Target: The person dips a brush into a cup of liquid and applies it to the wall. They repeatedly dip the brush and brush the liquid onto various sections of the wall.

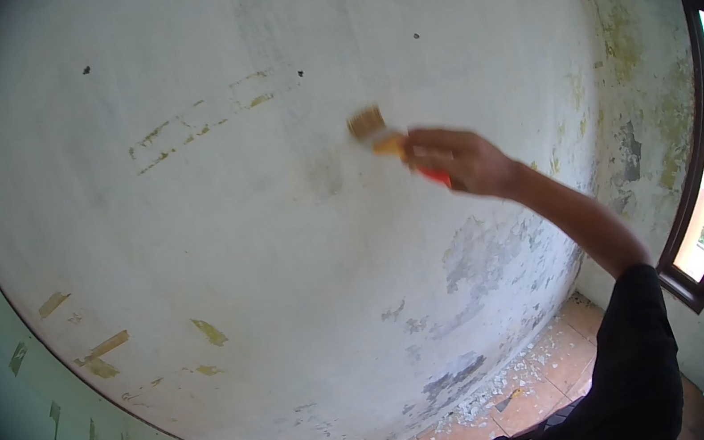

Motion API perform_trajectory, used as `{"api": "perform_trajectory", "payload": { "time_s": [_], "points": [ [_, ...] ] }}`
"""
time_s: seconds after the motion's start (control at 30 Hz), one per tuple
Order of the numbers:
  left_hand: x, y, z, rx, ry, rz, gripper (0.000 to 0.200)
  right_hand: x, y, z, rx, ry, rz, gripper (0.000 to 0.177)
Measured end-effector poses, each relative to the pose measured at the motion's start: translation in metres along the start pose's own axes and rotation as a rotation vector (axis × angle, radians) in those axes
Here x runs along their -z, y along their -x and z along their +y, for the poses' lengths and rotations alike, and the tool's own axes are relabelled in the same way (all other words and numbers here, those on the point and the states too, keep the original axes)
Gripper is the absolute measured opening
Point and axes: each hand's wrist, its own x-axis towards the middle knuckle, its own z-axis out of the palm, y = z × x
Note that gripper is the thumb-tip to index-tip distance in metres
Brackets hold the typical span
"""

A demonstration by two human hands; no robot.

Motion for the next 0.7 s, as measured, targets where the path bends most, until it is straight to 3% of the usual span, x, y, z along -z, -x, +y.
{"api": "perform_trajectory", "payload": {
  "time_s": [0.03,0.07,0.1,0.13,0.17,0.2,0.23,0.27,0.3,0.37,0.43,0.5,0.57,0.6,0.63,0.67,0.7],
  "points": [
    [0.003,-0.009,-0.013,0.008,-0.005,-0.002,0.122,0.005,0.01,-0.012,0.004,-0.059,-0.066,0.027],
    [0.008,-0.029,-0.034,-0.232,-0.263,-0.046,0.122,0.011,0.009,-0.011,0.002,-0.062,-0.068,0.027],
    [0.001,-0.034,-0.024,-0.473,-0.519,-0.092,0.123,0.02,0.003,-0.008,-0.133,-0.149,-0.168,0.027],
    [-0.011,-0.032,-0.017,-0.355,-0.218,-0.131,0.122,0.031,-0.004,-0.003,-0.27,-0.235,-0.269,0.026],
    [-0.027,-0.024,0.014,-0.353,-0.224,-0.135,0.122,0.042,-0.023,0.017,-0.39,-0.306,-0.241,0.027],
    [-0.042,-0.017,0.041,-0.187,-0.065,-0.093,0.122,0.049,-0.042,0.044,-0.196,-0.194,-0.059,0.025],
    [-0.052,-0.014,0.053,-0.023,0.095,-0.049,0.121,0.056,-0.066,0.074,-0.161,-0.096,0.014,0.022],
    [-0.032,-0.04,-0.01,-0.491,-0.43,-0.103,0.121,0.067,-0.096,0.093,-0.156,-0.12,0.079,0.018],
    [-0.037,-0.038,-0.007,-0.494,-0.431,-0.102,0.121,0.078,-0.126,0.097,-0.509,0.009,0.006,0.019],
    [-0.052,-0.026,0.005,-0.513,-0.303,-0.116,0.121,0.091,-0.168,0.129,-0.225,-0.114,0.317,0.01],
    [-0.055,-0.022,-0.023,-0.448,-0.279,-0.099,0.12,0.103,-0.191,0.151,-0.173,-0.023,0.454,0.011],
    [-0.061,-0.014,-0.041,-0.377,-0.257,-0.082,0.12,0.093,-0.187,0.155,-0.165,0.012,0.476,0.011],
    [-0.062,-0.002,-0.051,-0.365,-0.259,-0.024,0.121,0.063,-0.162,0.15,0.123,0.112,0.505,0.009],
    [-0.063,-0.001,-0.071,-0.285,0.027,-0.006,0.122,0.05,-0.137,0.139,0.034,0.19,0.378,0.016],
    [-0.061,-0.002,-0.077,-0.285,0.024,-0.002,0.122,0.037,-0.106,0.127,-0.05,0.269,0.25,0.027],
    [-0.057,-0.003,-0.081,-0.235,0.123,-0.022,0.123,0.017,-0.074,0.126,0.236,0.31,0.406,0.038],
    [-0.054,-0.003,-0.084,-0.182,0.221,-0.041,0.124,0.011,-0.034,0.095,-0.016,0.183,0.119,0.038]
  ]
}}
